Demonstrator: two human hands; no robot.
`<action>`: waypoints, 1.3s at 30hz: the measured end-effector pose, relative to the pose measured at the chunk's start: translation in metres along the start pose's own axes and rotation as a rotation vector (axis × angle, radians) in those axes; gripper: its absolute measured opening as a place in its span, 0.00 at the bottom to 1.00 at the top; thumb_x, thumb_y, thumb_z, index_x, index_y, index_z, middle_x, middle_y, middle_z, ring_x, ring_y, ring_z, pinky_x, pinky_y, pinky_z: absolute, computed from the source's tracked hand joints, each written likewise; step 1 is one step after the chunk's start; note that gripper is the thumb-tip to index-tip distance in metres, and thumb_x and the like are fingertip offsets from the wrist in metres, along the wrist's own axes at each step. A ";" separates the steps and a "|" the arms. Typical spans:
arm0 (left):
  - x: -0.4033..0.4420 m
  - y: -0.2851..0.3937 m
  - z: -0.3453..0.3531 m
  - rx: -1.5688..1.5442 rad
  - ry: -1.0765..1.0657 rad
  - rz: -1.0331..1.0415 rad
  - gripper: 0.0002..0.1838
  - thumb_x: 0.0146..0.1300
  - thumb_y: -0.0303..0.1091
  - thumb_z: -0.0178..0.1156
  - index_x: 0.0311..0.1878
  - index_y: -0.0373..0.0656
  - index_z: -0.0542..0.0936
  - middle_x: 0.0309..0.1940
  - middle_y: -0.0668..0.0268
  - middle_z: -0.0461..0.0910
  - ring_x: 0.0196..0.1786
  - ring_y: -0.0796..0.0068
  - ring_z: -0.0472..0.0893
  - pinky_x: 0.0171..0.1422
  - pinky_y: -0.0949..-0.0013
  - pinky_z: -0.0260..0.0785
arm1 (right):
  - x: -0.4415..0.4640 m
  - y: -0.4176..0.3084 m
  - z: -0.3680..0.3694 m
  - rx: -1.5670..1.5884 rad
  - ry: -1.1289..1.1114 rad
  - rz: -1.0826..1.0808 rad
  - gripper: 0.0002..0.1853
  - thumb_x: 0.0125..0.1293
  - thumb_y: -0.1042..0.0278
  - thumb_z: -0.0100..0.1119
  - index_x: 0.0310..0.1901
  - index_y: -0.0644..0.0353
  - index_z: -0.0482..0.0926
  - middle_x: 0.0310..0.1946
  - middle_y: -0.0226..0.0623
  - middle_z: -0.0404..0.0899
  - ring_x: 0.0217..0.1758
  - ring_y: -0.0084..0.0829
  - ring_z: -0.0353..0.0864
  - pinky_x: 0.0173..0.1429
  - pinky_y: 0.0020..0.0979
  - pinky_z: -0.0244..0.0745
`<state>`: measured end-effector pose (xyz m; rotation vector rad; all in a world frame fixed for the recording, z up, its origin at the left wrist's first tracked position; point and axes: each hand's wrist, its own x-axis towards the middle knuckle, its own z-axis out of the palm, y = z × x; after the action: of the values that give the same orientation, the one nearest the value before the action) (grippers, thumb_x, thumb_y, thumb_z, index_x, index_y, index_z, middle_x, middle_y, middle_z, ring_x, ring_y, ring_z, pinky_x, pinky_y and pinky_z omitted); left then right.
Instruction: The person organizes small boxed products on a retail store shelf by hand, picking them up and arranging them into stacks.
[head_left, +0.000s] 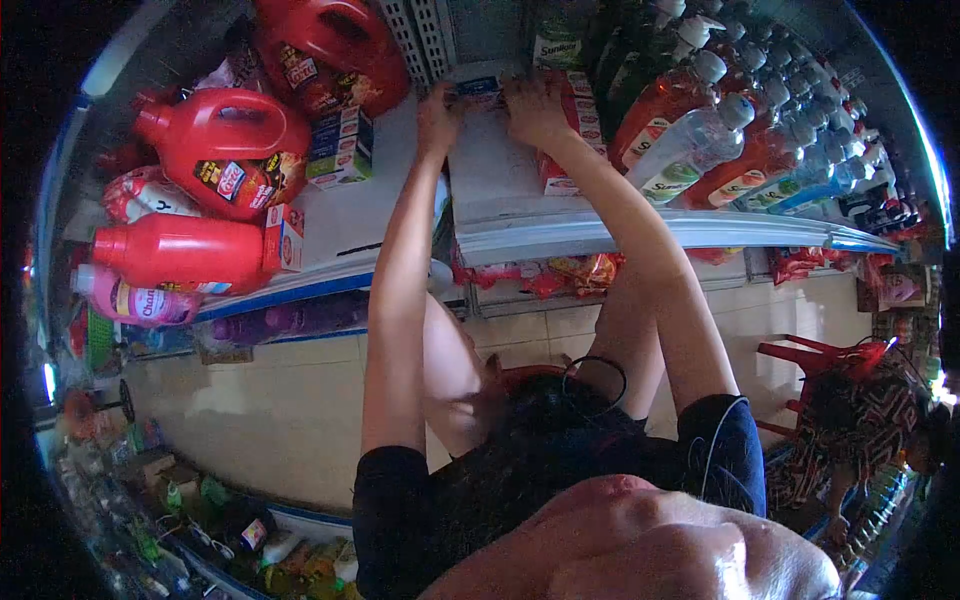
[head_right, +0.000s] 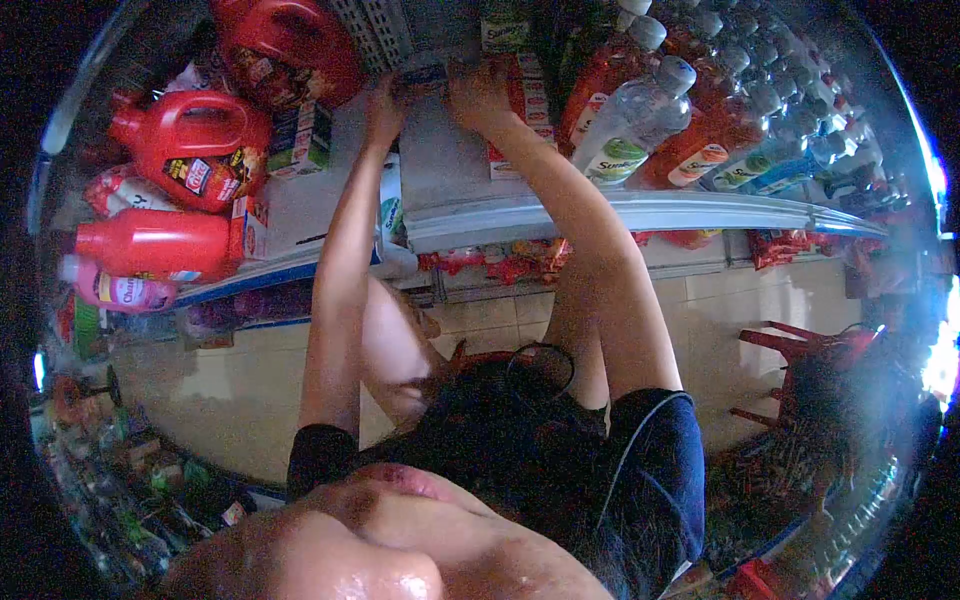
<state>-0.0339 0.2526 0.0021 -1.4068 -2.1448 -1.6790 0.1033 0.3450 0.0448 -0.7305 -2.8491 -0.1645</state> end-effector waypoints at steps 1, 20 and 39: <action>-0.001 0.002 0.002 0.106 0.030 0.020 0.16 0.48 0.32 0.61 0.40 0.36 0.73 0.30 0.51 0.77 0.35 0.59 0.79 0.38 0.65 0.69 | -0.001 0.000 -0.001 -0.072 -0.050 0.020 0.33 0.54 0.51 0.50 0.60 0.58 0.56 0.59 0.50 0.56 0.64 0.50 0.50 0.61 0.57 0.45; -0.002 0.106 -0.036 -0.082 -0.005 -0.174 0.14 0.54 0.37 0.58 0.39 0.37 0.76 0.32 0.59 0.78 0.35 0.71 0.78 0.39 0.70 0.69 | -0.025 0.027 -0.028 0.151 0.197 -0.121 0.18 0.55 0.55 0.48 0.39 0.62 0.74 0.39 0.50 0.73 0.46 0.45 0.71 0.52 0.47 0.63; -0.134 0.356 -0.079 -1.969 -0.972 0.125 0.18 0.42 0.48 0.61 0.26 0.41 0.74 0.25 0.69 0.71 0.27 0.75 0.70 0.29 0.76 0.60 | -0.093 0.010 -0.013 -0.083 -0.076 -0.209 0.17 0.59 0.55 0.44 0.49 0.46 0.72 0.63 0.37 0.51 0.65 0.43 0.50 0.63 0.56 0.47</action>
<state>0.2510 0.1018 0.2195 -2.6933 0.7021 -3.4329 0.1902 0.3088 0.0380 -0.4613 -3.0035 -0.2932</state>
